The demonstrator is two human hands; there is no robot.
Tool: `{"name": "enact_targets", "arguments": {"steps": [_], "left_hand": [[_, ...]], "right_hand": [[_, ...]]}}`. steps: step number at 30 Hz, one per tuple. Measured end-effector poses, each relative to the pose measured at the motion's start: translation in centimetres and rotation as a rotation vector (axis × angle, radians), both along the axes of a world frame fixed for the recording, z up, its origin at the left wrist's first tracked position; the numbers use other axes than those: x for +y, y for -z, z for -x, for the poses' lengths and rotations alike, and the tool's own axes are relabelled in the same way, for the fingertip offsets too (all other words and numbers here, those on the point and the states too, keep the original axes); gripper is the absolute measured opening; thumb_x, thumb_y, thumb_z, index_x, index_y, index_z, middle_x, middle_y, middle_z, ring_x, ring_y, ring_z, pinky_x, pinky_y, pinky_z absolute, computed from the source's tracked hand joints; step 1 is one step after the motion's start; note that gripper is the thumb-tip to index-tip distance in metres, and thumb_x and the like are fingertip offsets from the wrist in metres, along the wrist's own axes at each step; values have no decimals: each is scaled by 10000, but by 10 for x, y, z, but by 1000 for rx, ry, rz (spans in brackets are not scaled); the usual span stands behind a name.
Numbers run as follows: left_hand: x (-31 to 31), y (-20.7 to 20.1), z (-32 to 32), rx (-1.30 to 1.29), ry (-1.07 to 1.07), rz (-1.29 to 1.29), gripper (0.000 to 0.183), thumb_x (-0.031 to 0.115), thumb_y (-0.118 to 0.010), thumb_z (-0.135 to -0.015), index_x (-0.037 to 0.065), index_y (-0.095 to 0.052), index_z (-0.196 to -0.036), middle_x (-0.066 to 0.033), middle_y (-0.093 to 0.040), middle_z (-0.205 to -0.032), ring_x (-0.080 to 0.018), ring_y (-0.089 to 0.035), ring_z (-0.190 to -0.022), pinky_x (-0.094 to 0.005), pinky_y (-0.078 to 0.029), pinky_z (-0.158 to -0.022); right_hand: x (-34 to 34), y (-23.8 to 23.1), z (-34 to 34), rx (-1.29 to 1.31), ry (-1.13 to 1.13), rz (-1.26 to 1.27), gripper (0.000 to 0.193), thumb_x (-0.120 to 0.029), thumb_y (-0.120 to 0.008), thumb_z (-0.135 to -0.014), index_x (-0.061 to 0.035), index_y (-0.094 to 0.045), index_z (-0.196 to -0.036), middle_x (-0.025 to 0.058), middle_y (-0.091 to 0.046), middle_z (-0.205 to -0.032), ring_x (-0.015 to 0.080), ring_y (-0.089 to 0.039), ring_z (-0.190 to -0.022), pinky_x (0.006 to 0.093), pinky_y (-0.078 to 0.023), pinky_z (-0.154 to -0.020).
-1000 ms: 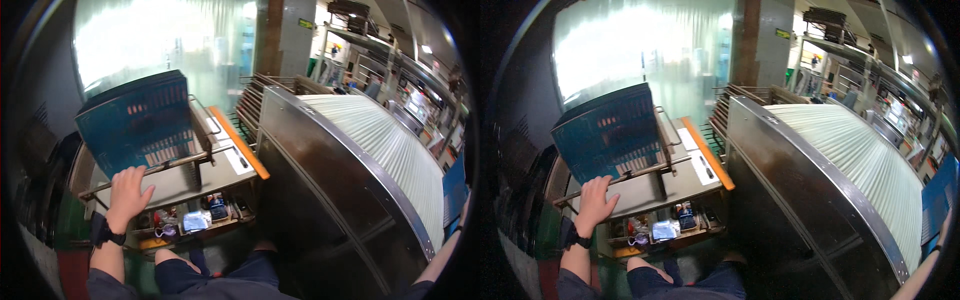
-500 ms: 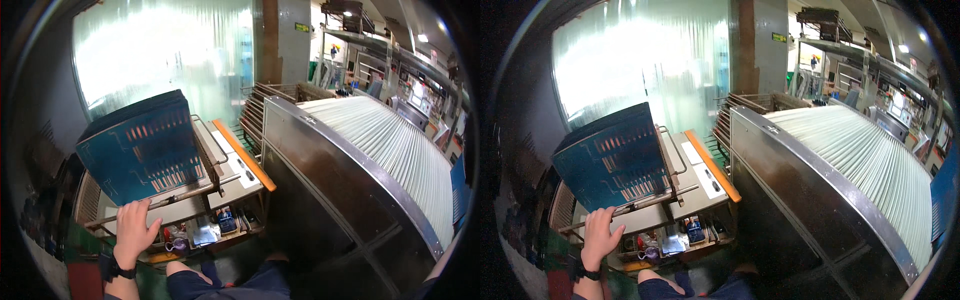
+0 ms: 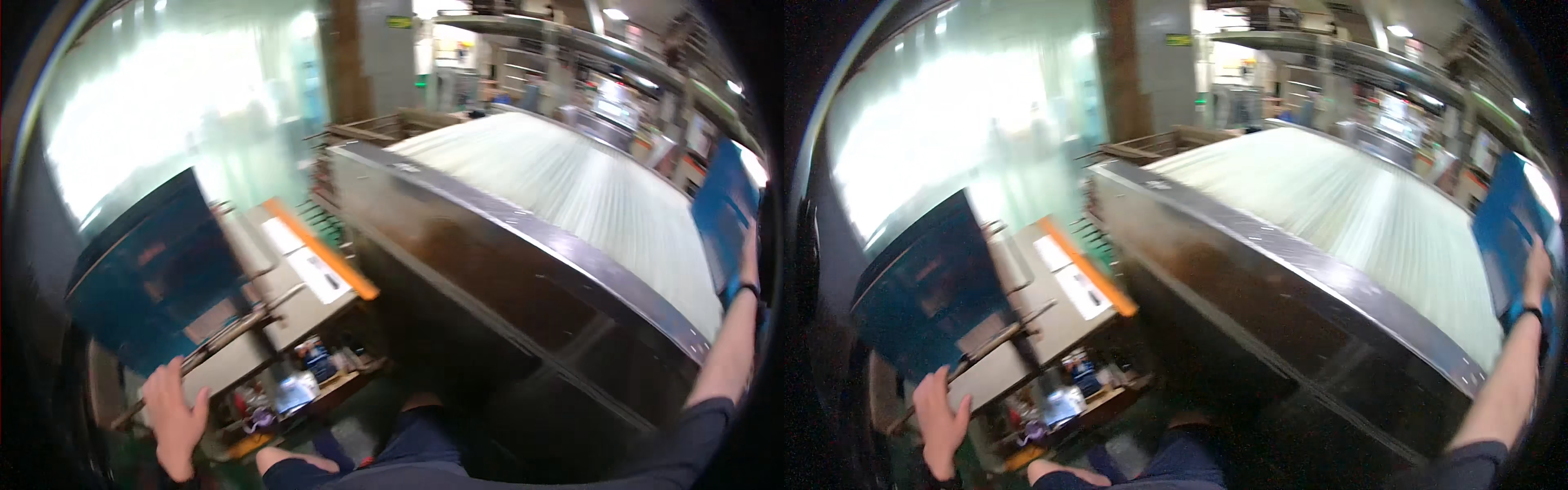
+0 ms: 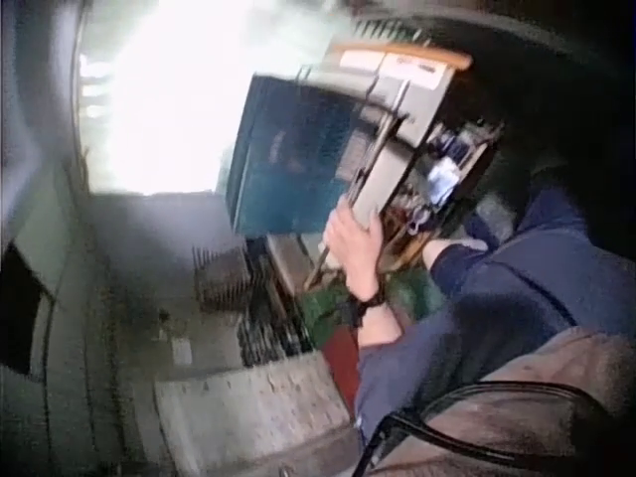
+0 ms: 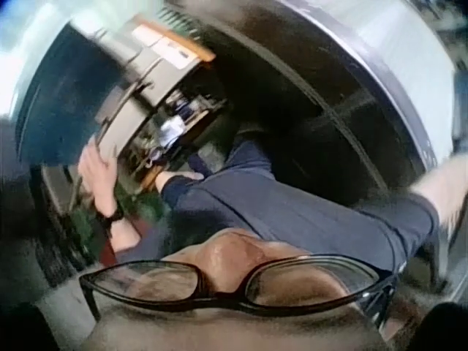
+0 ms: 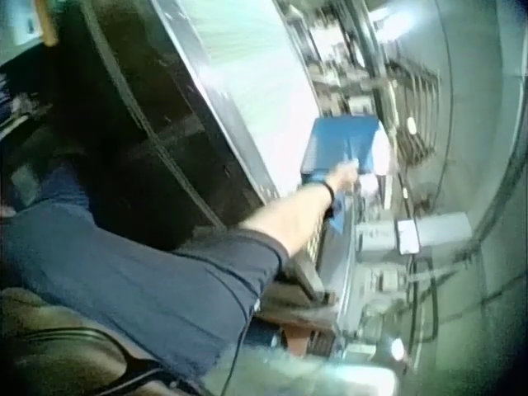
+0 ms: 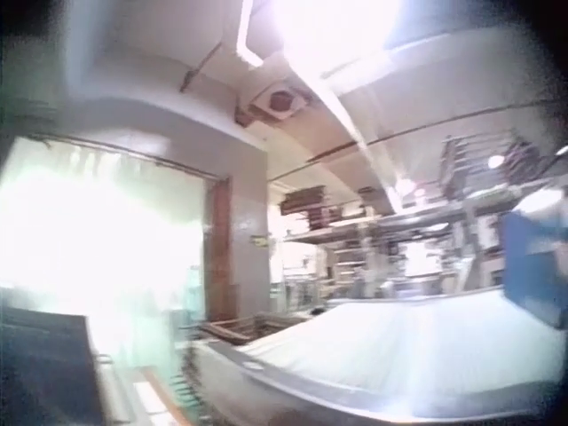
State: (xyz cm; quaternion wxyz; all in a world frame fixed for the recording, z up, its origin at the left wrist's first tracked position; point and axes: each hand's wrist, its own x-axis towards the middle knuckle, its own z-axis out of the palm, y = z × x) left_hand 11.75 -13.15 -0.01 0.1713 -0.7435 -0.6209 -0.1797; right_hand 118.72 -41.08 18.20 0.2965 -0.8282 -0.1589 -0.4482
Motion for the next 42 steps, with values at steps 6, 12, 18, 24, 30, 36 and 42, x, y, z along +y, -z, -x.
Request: {"name": "enact_targets", "arguments": {"steps": [6,12,18,24,30,36,42], "left_hand": [[-14,-27,-48,342,140,-270,522,445,-680,-968,24,-640,-1275,-220,-663,-992,-411,-644,-846,-484,-535,-734],[-11,-19,-64,380,108,-261,536,451,-665,-979,23,-625,-1298,-201,-658,-990,-410,-643,-854,-476,-522,-723],[-13,-13,-58,388,132,-320,529,437,-684,-970,41,-617,-1314,-190,-655,-1043,-399,-645,-889,-467,-529,-745],[-17,-17,-44,306,55,-200,531,437,-684,-966,54,-612,-1327,-194,-656,-1082,-393,-647,-947,-463,-526,-788],[-16,-30,-14,188,40,-31,529,425,-636,-990,85,-592,-1393,-162,-667,-1205,-370,-639,-1051,-472,-510,-874],[-41,-26,18,-79,42,119,730,135,-711,-805,58,-457,-1485,-201,-493,-1463,-411,-412,-1390,-486,-299,-1188],[-20,-62,89,-748,392,-6,549,172,-667,-917,20,-532,-1427,-136,-603,-1387,-241,-547,-1326,-383,-383,-1147]], "right_hand": [[65,32,23,-75,19,-26,609,-530,-466,-1017,12,-745,-1029,300,-706,-1078,489,-657,-1078,541,-498,-929],[82,-11,113,19,124,-247,553,-518,-474,-1008,-42,-747,-1078,267,-710,-1126,474,-648,-1105,543,-498,-950],[72,-28,145,-99,100,-231,509,-495,-498,-1007,-55,-748,-1063,243,-730,-1079,455,-676,-1053,533,-521,-908],[87,-40,205,-177,1,-228,527,-516,-543,-1014,-42,-748,-907,220,-711,-849,396,-679,-807,477,-507,-710],[120,-52,271,-226,-548,-524,414,-380,-666,-1010,-7,-738,-845,102,-643,-674,202,-531,-608,380,-426,-601],[182,-83,403,70,-1322,-785,527,-407,-643,-1015,-3,-606,-1350,126,-728,-1158,186,-710,-953,357,-546,-903],[227,-116,486,31,-1813,-254,565,-344,-606,-1037,-30,-478,-1489,175,-634,-1369,233,-735,-1071,302,-615,-884]]}}
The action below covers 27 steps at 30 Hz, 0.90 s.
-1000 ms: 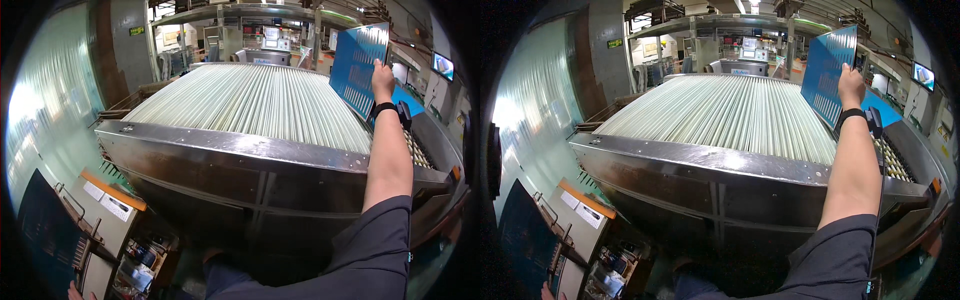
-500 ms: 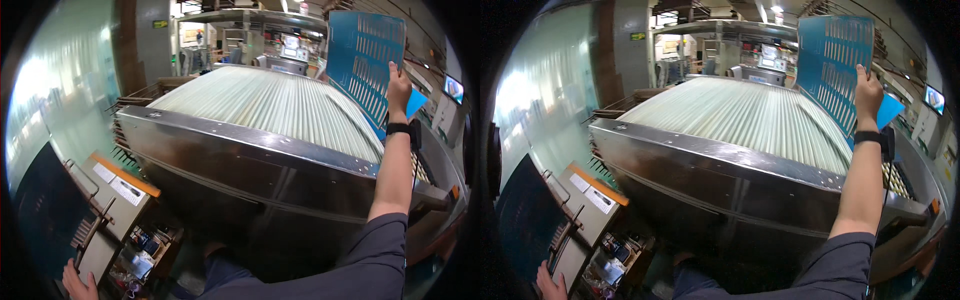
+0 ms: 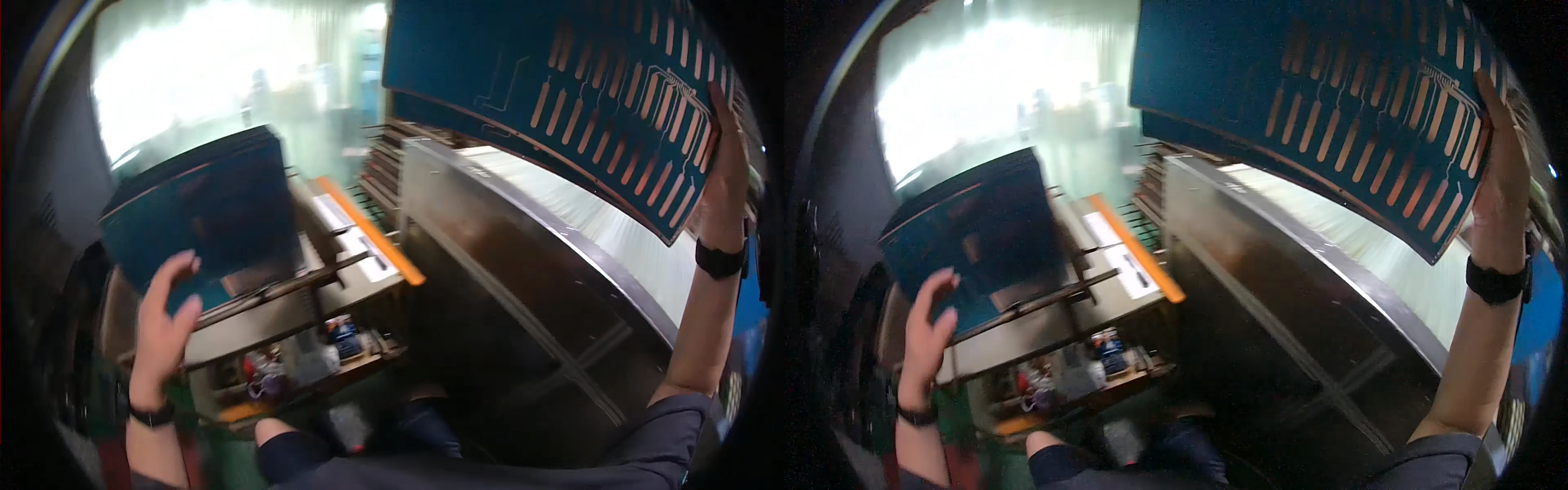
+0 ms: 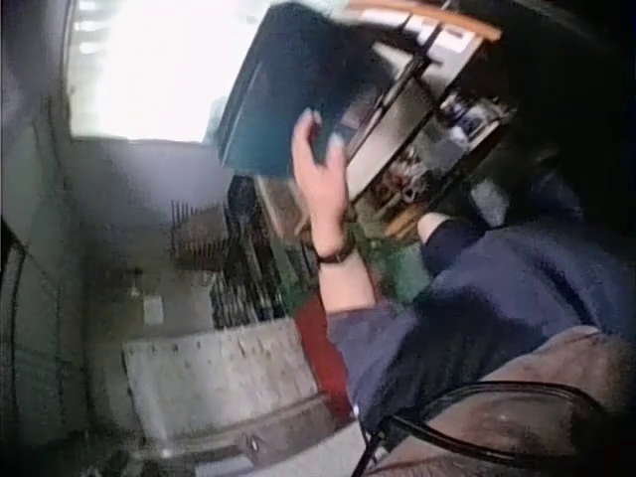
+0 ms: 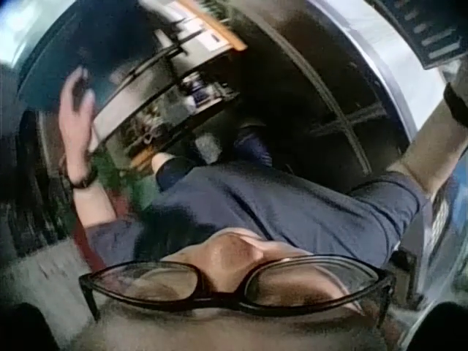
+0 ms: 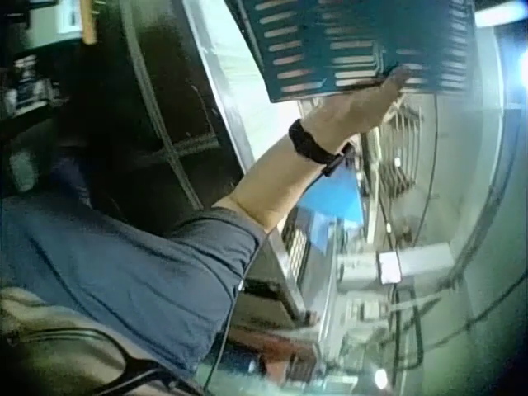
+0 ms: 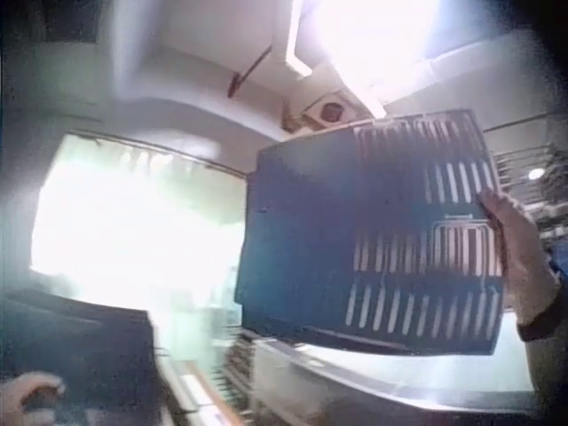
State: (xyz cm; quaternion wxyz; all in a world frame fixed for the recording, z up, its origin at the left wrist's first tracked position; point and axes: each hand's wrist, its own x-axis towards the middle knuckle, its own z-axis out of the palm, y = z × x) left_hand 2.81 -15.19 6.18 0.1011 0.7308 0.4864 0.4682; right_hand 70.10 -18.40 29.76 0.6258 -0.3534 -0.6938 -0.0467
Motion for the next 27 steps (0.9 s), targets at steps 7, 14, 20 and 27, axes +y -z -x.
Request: {"name": "enact_targets", "arguments": {"steps": [7,14,20,27], "left_hand": [[15,-114,102,-158,-174,-217,555,391,-566,-1041,36,-515,-1465,-138,-588,-1419,-230,-537,-1310,-359,-388,-1106],[-42,-172,127,-471,-344,-211,621,548,-627,-970,87,-584,-1384,-52,-650,-1291,-198,-560,-1193,-422,-436,-969],[-36,-141,198,-749,127,-247,402,341,-620,-1034,31,-608,-1289,-47,-685,-1178,-174,-620,-1083,-362,-487,-961],[15,-119,227,-897,-58,-413,492,250,-726,-980,-18,-492,-1320,-114,-626,-1210,-212,-578,-1135,-375,-477,-1010]], "right_hand": [[29,17,248,90,-117,-26,435,-181,-485,-1095,-65,-492,-1514,154,-601,-1428,207,-677,-1188,300,-551,-998],[51,45,320,63,-254,-216,432,-193,-488,-1095,-54,-508,-1503,136,-593,-1441,199,-635,-1250,308,-506,-1066],[87,59,410,131,-714,-62,325,-93,-529,-1061,-8,-632,-1358,82,-656,-1180,137,-642,-1044,270,-528,-886],[154,57,469,241,-718,310,308,-355,-649,-1030,-53,-660,-1090,-24,-632,-848,63,-578,-721,223,-453,-652]]}}
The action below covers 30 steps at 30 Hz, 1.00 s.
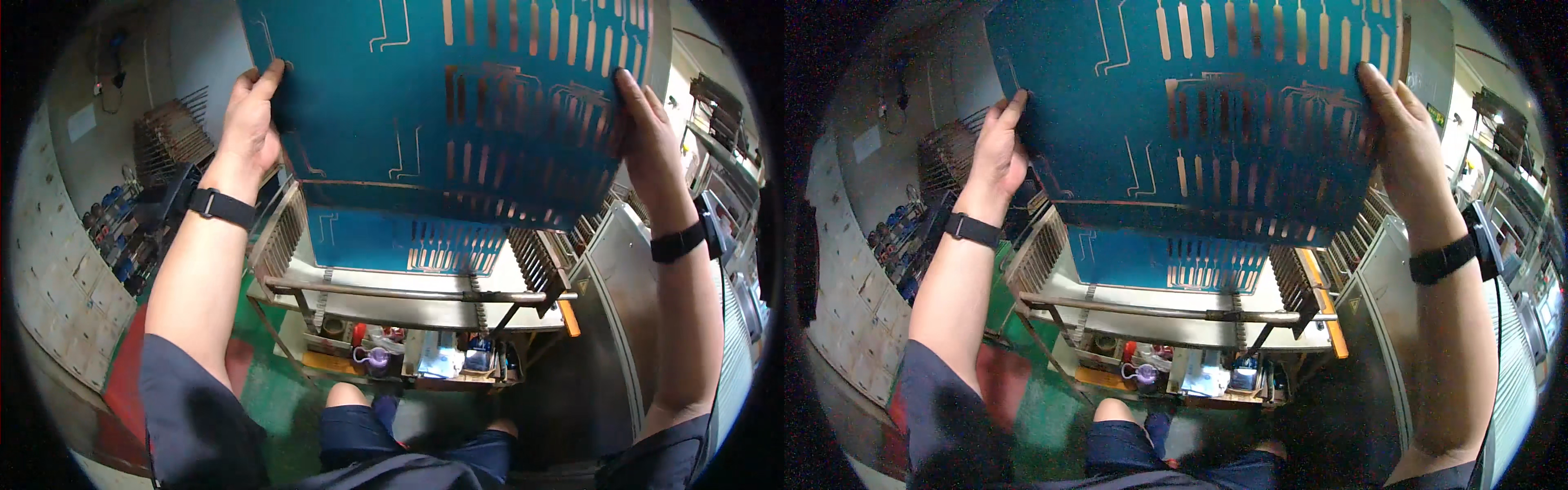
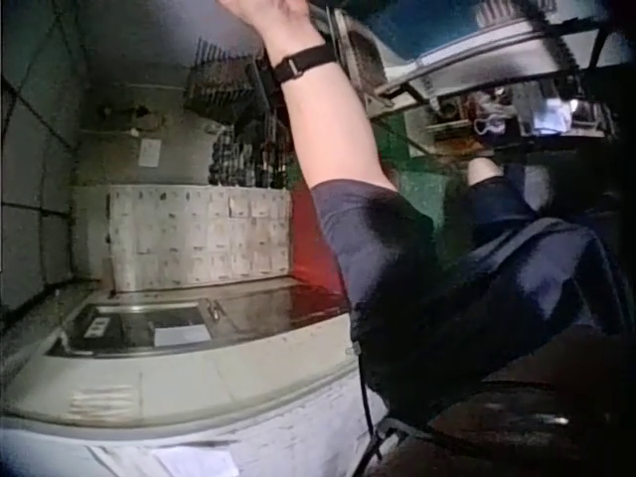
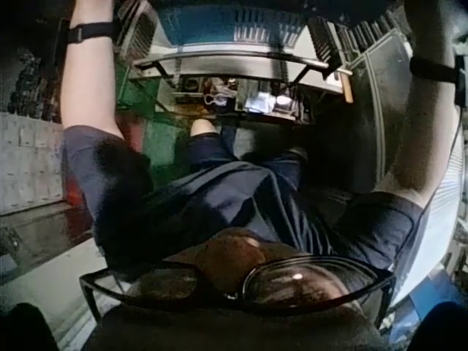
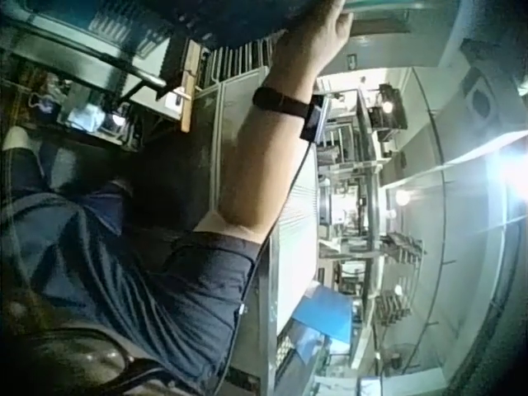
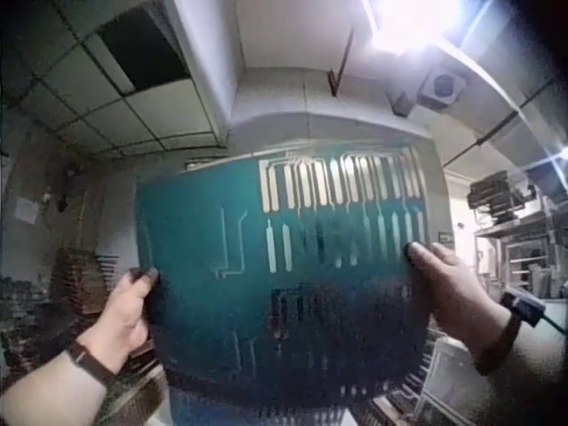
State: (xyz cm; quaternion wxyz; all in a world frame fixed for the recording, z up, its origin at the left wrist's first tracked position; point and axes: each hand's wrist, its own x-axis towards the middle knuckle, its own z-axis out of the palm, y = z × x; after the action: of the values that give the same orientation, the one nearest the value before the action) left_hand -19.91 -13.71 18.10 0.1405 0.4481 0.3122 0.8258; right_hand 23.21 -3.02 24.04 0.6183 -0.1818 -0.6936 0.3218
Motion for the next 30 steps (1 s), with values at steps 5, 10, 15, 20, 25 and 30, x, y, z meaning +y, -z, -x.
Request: {"name": "enact_targets", "arguments": {"steps": [5,10,15,20,25,30], "left_hand": [[32,12,21,-19,-41,-24,393,240,-719,-988,12,-513,-1232,-102,-634,-1158,-195,-592,-1092,-374,-497,-978],[48,28,53,-20,-53,20,319,259,-724,-987,58,-527,-1138,-58,-652,-1086,-172,-593,-1082,-373,-501,-964],[81,40,65,13,-128,42,329,250,-726,-982,51,-573,-1196,-49,-656,-1105,-173,-593,-1082,-364,-494,-972],[74,38,57,25,-163,83,256,279,-693,-1011,83,-599,-1147,-36,-631,-1160,-139,-557,-1121,-322,-441,-1023],[88,40,48,39,-185,135,279,296,-696,-1008,83,-586,-1151,-35,-625,-1176,-135,-525,-1155,-323,-396,-1065],[94,42,34,120,-178,173,503,331,-651,-1030,11,-483,-1381,-101,-529,-1387,-185,-462,-1314,-352,-328,-1160]], "right_hand": [[40,6,34,9,-91,111,335,-372,-675,-1009,-51,-658,-1103,-23,-650,-859,67,-596,-717,230,-465,-657],[65,18,71,82,-199,190,344,-351,-683,-1001,-34,-662,-1132,33,-691,-890,110,-651,-718,257,-514,-660],[143,27,71,15,-151,229,361,-350,-725,-949,-26,-659,-1095,30,-668,-832,133,-616,-654,279,-482,-587],[134,32,92,76,-131,151,378,-330,-711,-953,5,-652,-1119,76,-701,-868,149,-663,-689,300,-536,-612],[158,46,83,118,-202,147,371,-318,-675,-979,8,-643,-1156,87,-715,-908,150,-680,-675,295,-566,-609],[169,61,77,82,-91,216,386,-345,-667,-982,4,-643,-1146,77,-699,-888,156,-676,-703,303,-546,-608]]}}
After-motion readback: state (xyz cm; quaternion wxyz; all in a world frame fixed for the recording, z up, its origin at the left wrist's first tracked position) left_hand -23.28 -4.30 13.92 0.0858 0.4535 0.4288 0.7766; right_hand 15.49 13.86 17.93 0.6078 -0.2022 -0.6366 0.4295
